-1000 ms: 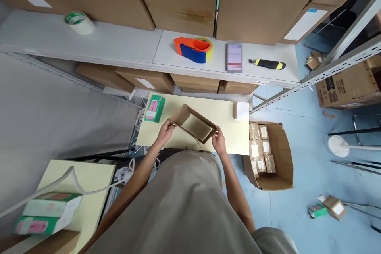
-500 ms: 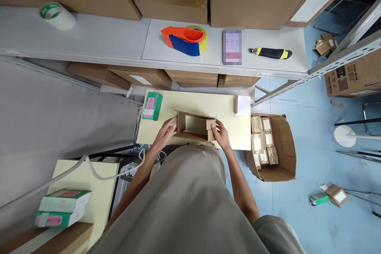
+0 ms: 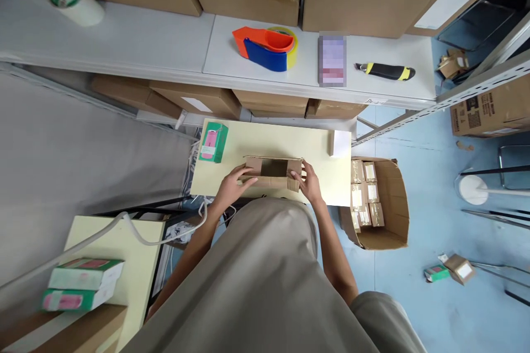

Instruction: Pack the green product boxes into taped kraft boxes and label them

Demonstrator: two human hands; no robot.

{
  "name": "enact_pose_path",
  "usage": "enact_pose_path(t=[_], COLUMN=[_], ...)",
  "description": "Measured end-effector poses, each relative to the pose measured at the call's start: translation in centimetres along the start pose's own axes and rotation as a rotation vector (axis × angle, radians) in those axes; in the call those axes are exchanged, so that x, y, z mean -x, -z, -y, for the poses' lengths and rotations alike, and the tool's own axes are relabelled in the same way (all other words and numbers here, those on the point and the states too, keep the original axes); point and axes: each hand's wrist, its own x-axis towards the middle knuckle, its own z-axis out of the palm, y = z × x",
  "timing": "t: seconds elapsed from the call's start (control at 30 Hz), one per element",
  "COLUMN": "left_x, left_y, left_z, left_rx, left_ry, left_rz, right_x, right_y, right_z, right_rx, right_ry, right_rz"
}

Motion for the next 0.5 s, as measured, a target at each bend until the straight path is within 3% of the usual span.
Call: enact_pose_path(t=[0.1, 0.23, 0.33, 0.5], left_x=[-0.3, -0.3, -0.2, -0.5], left_y=[0.1, 0.1, 0.1, -0.5], left_z=[0.0, -0.3, -0.2, 0.4], left_rx=[0.014, -0.078, -0.137, -0.069], left_ry=[0.053, -0.058, -0.109, -0.124], left_rz=[-0.075, -0.054, -0.023, -0.076], right_x=[0.4, 1.0, 1.5, 1.4], right_y=[0.1, 0.1, 0.1, -0.2], right_z=[-0.1, 0.3, 0.8, 1.7], right_rx=[-0.012, 0.034, 0.034, 0.072], right_ry=[0.033, 0.137, 0.125, 0.102], right_rz=[-0.001, -0.067, -0.057, -0.096])
